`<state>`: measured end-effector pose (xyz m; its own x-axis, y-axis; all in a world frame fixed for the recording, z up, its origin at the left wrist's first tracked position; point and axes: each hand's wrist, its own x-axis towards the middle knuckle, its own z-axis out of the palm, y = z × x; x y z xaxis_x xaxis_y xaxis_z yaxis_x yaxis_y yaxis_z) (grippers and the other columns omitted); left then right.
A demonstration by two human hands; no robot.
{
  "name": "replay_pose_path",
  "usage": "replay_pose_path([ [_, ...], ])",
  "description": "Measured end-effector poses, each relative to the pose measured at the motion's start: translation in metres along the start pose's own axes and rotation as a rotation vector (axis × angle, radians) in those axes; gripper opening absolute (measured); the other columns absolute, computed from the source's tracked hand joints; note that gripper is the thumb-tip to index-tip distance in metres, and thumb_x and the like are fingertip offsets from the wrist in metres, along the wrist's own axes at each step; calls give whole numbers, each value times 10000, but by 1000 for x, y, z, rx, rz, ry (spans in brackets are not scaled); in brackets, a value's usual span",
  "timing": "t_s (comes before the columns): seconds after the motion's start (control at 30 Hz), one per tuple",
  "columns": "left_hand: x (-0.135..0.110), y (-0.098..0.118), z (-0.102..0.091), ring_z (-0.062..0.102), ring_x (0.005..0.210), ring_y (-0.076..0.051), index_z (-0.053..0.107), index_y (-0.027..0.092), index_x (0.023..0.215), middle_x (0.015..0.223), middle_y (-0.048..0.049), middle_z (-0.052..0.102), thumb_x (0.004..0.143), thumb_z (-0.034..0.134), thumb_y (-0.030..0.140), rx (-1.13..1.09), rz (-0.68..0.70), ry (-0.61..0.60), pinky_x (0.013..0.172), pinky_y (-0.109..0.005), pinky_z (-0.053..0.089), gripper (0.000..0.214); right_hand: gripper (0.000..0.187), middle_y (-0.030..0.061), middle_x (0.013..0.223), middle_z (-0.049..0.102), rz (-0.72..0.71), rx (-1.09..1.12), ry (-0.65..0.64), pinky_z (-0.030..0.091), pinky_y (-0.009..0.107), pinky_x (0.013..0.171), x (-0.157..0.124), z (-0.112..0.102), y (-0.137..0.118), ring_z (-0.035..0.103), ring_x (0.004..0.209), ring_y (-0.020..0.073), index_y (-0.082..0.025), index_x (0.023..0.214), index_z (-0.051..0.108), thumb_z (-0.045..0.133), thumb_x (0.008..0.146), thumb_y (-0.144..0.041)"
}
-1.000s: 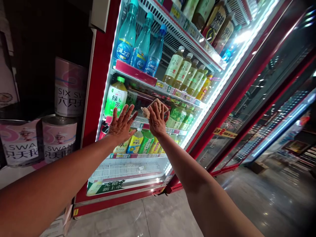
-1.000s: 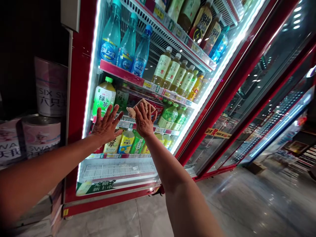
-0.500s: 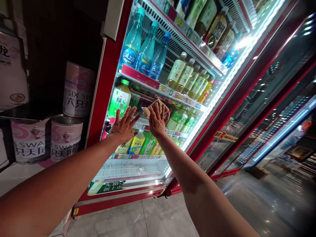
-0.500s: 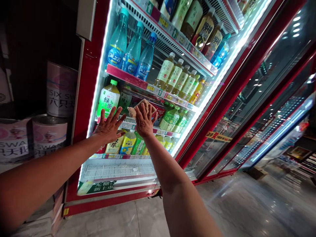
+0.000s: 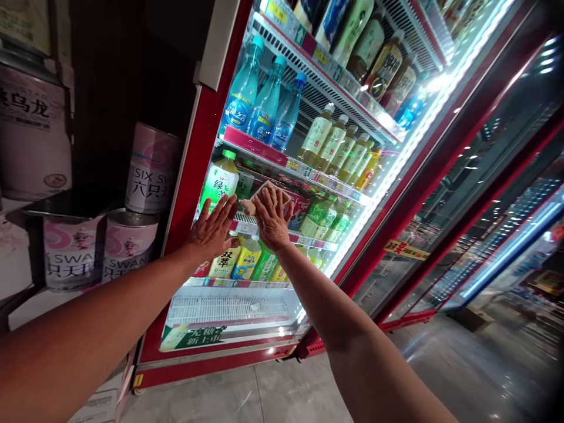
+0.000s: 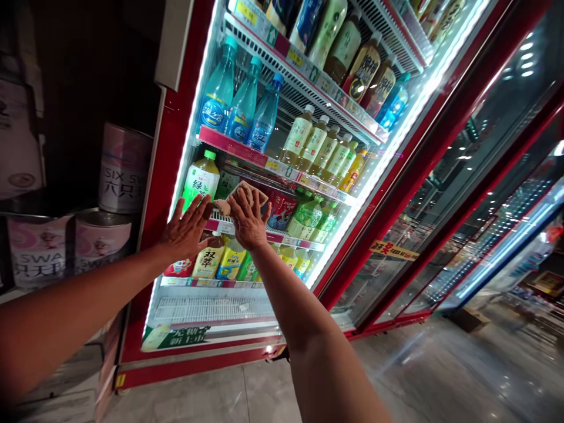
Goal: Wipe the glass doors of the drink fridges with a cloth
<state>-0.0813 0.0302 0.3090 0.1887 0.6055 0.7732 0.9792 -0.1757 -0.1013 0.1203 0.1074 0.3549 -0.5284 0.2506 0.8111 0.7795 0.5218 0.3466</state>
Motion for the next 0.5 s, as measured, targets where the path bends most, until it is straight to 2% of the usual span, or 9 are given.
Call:
replay_pose_path([
  [0.13,-6,-9,0,-150,1606,-282,85,175,1673,1739,-106,-45,852,738,454,-12,-33,-62,1294,-557,-150,1085,527,-10,1693,387,-87,5,-33,-161,635,1262,-15,8,-15,2,1645,282,-399,1586,416,444,1062,-360],
  [0.27,-5,-9,1,-153,1602,-304,87,187,1671,1734,-115,-60,852,740,491,-14,-47,-85,1290,-588,-133,1091,524,-32,1664,437,-183,4,-91,-215,602,1253,-21,6,-6,62,1643,255,-428,1580,411,458,1062,-364],
  [0.33,-5,-8,2,-151,1603,-309,92,187,1671,1731,-115,-62,858,728,503,-11,-48,-87,1288,-601,-124,1079,521,-23,1680,409,-132,4,-72,-194,609,1260,-9,1,-2,81,1642,248,-420,1590,395,426,1073,-362],
  [0.43,-4,-7,2,-136,1608,-308,121,184,1670,1731,-115,-39,889,673,555,-28,-54,-84,1288,-614,-108,1026,527,-2,1718,329,18,-6,-33,-115,665,1266,9,-3,-8,46,1644,278,-395,1607,373,382,1082,-351],
  [0.5,-4,-8,2,-130,1611,-304,130,171,1669,1734,-121,-10,900,643,587,-47,-57,-80,1294,-610,-95,1014,545,3,1733,292,45,-22,-63,-60,698,1264,8,-2,-16,33,1643,308,-395,1616,355,390,1075,-344],
])
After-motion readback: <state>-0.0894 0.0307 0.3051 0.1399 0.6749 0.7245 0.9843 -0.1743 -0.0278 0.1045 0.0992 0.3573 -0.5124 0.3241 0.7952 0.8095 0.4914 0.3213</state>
